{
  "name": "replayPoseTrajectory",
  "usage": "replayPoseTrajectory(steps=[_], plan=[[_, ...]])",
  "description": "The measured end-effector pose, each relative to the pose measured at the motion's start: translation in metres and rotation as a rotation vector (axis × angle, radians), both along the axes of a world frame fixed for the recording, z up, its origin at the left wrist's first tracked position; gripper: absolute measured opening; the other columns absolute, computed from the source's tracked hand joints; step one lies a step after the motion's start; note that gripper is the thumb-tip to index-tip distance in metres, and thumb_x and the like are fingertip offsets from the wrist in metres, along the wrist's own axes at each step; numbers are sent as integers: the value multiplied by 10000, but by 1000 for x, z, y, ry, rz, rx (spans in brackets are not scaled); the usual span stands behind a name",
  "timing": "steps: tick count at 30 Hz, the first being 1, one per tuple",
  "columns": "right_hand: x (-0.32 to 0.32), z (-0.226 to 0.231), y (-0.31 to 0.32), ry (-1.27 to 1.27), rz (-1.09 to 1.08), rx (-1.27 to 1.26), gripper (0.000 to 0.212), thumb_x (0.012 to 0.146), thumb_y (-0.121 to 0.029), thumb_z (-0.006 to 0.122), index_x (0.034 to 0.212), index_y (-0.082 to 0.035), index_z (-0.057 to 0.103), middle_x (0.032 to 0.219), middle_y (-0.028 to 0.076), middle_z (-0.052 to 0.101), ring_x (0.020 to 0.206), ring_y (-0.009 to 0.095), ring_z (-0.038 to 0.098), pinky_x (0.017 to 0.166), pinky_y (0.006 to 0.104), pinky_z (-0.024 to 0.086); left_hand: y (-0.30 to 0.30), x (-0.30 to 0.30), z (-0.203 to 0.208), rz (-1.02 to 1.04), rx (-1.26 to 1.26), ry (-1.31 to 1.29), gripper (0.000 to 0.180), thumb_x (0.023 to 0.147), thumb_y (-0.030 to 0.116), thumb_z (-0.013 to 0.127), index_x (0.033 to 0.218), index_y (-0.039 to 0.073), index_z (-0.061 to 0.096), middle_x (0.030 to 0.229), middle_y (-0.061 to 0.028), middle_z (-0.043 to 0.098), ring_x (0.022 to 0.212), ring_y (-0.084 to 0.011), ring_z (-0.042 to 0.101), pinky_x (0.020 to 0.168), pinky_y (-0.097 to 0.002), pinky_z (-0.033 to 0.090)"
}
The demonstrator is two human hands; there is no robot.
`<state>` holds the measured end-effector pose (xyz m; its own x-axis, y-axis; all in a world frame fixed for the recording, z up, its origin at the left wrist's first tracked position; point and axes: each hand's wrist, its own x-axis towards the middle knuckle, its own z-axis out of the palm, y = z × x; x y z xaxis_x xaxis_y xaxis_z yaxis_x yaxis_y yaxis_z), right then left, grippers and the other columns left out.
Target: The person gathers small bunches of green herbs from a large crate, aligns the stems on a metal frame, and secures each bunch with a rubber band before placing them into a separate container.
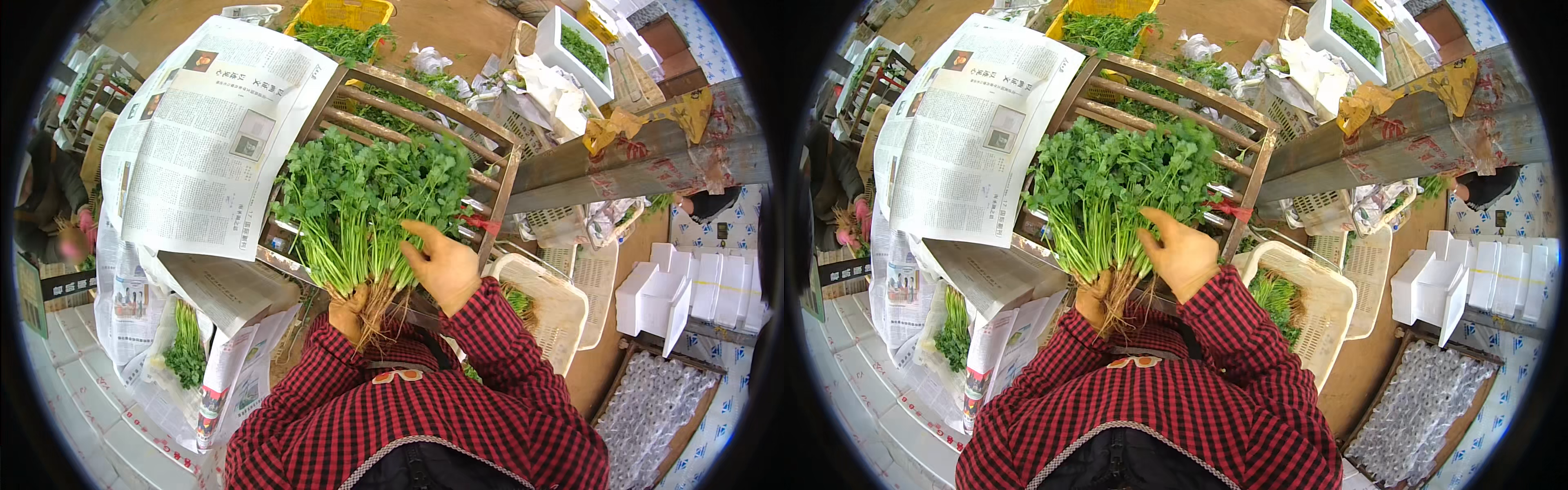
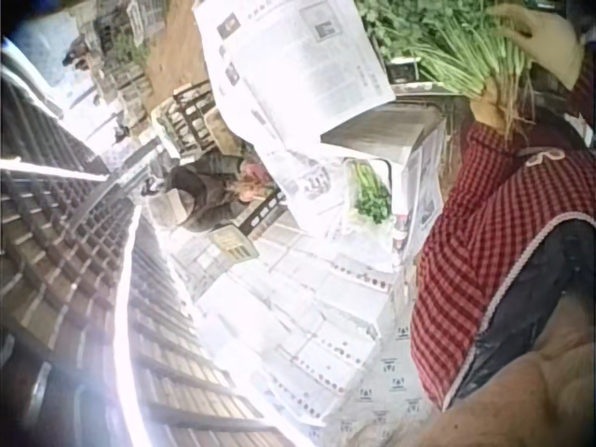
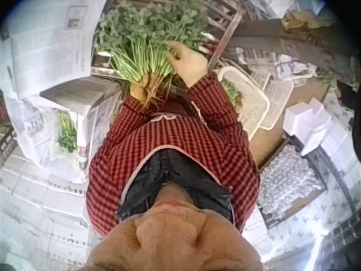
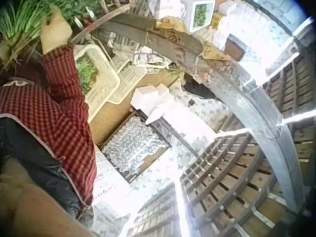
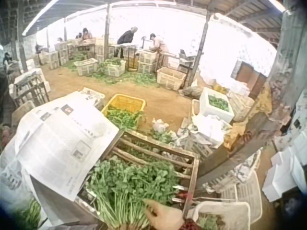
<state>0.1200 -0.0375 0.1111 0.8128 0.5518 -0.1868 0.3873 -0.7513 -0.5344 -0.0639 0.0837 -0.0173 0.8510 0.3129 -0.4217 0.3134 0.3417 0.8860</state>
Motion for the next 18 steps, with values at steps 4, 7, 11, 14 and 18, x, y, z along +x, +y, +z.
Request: replayPoseTrajectory(steps=[4,7,11,14,18], plan=[[7,-2,39,45,105,-61,414,945,-412,653,1315,-229,636,807,95,738,757,290,731,671,411,576,-1,3,6,136,-290,-26,413,1102,237,487,1400,-47,525,1255,-181,683,997,-221,712,810,-328,628],[5,-37,34,-21,93,38,249,939,-368,655,1082,-169,704,797,110,735,735,312,722,662,427,573,0,8,14,238,-479,46,387,1110,212,460,1364,-71,535,1277,-174,678,1049,-234,712,830,-370,646],[-9,8,5,409,-226,418,120,927,-169,720,991,-68,707,672,43,677,556,117,652,522,273,499,-1,-2,-9,22,-39,-153,359,1080,163,510,1368,-51,525,1267,-154,691,1019,-226,726,832,-318,628],[-14,21,2,412,-192,378,181,936,-189,708,1084,-84,715,660,45,667,547,120,643,526,281,504,6,-2,3,-150,247,-92,397,1055,184,554,1385,-33,513,1242,-153,702,1023,-241,726,836,-324,616],[-11,5,32,-5,260,15,426,900,-309,707,1300,-174,649,671,89,666,597,265,674,559,380,544,1,10,36,263,-592,83,501,1075,333,540,1372,-70,515,1243,-174,694,1076,-268,707,872,-364,611]])
